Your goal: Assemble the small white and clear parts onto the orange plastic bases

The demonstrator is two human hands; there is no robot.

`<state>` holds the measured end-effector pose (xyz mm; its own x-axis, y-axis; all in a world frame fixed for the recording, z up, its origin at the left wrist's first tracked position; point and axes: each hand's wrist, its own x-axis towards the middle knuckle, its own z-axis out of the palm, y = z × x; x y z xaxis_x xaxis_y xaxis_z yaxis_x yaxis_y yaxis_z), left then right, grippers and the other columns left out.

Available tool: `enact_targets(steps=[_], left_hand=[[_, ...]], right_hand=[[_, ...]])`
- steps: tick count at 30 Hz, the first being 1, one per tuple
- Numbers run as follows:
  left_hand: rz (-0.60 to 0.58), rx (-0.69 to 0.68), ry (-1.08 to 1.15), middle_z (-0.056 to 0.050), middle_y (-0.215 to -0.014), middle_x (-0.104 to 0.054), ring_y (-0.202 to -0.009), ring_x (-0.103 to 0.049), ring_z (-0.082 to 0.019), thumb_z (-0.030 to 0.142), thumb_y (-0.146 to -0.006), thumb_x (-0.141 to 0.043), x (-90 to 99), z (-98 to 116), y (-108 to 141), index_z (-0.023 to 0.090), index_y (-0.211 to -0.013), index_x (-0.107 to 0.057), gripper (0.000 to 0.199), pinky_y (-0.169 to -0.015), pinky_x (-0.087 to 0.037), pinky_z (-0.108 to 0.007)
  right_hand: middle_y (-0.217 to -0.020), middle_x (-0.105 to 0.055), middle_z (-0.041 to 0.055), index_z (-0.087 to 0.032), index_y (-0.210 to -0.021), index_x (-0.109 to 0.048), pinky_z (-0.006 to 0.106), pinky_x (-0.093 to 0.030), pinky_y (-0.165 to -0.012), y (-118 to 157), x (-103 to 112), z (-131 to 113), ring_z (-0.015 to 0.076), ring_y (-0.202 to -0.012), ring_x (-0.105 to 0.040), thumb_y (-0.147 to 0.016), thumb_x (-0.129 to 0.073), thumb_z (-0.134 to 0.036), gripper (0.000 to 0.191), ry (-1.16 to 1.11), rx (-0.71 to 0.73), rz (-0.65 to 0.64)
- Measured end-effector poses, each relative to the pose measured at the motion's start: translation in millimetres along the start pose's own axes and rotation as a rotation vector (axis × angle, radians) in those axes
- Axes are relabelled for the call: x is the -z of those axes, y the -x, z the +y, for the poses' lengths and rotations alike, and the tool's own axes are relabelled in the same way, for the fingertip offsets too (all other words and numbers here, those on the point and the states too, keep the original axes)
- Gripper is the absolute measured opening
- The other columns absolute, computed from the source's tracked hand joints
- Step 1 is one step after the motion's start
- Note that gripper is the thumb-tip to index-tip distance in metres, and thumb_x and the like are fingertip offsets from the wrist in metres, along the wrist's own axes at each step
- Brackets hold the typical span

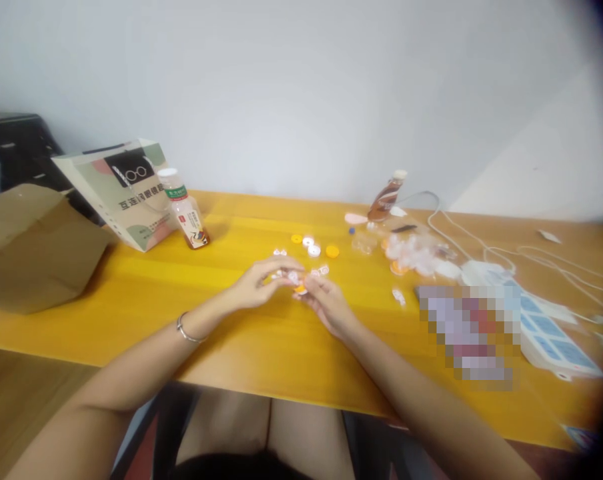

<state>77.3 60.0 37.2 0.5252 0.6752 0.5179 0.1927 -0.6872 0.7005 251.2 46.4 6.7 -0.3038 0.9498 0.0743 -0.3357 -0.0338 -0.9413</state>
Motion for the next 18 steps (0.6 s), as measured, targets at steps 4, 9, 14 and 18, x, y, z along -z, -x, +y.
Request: enact_targets(steps=[4, 9, 14, 18], left_hand=[[-0.009, 0.065, -0.028, -0.012, -0.119, -0.051, -0.108, -0.050, -0.020, 0.026, -0.081, -0.052, 2.9, 2, 0, 0.021, -0.122, -0.043, 0.042, -0.090, -0.042, -0.034], [0.071, 0.096, -0.188, -0.007, -0.088, -0.061, -0.077, -0.057, -0.014, 0.028, -0.082, -0.051, -3.4, -4, 2, 0.016, -0.101, -0.055, 0.024, -0.071, -0.047, -0.028], [-0.044, -0.056, -0.111, -0.008, -0.097, -0.059, -0.090, -0.055, -0.016, 0.020, -0.084, -0.044, 4.7, 1, -1, 0.017, -0.106, -0.054, 0.024, -0.084, -0.044, -0.033], [-0.050, -0.021, -0.092, -0.011, -0.109, -0.055, -0.103, -0.051, -0.018, 0.024, -0.085, -0.046, 6.9, 4, -2, 0.019, -0.115, -0.049, 0.031, -0.087, -0.042, -0.032]], right_hand=[[-0.090, -0.067, 0.0004, -0.022, -0.088, -0.065, 0.028, -0.047, -0.080, -1, -3, -1, 0.0128, -0.079, -0.060, -0.066, -0.068, -0.033, 0.025, 0.048, 0.064, 0.074], [-0.087, -0.067, -0.0002, -0.022, -0.087, -0.065, 0.029, -0.047, -0.081, 1, -5, -3, 0.0138, -0.081, -0.060, -0.065, -0.068, -0.034, 0.025, 0.114, 0.103, 0.102], [-0.075, -0.065, 0.0028, -0.017, -0.081, -0.065, 0.025, -0.049, -0.067, 2, 1, 1, 0.0105, -0.064, -0.058, -0.074, -0.059, -0.041, 0.026, -0.091, -0.123, -0.058], [-0.082, -0.066, 0.0027, -0.019, -0.084, -0.064, 0.026, -0.048, -0.072, 0, -2, 0, 0.0113, -0.070, -0.059, -0.072, -0.061, -0.040, 0.024, -0.045, -0.049, 0.002]])
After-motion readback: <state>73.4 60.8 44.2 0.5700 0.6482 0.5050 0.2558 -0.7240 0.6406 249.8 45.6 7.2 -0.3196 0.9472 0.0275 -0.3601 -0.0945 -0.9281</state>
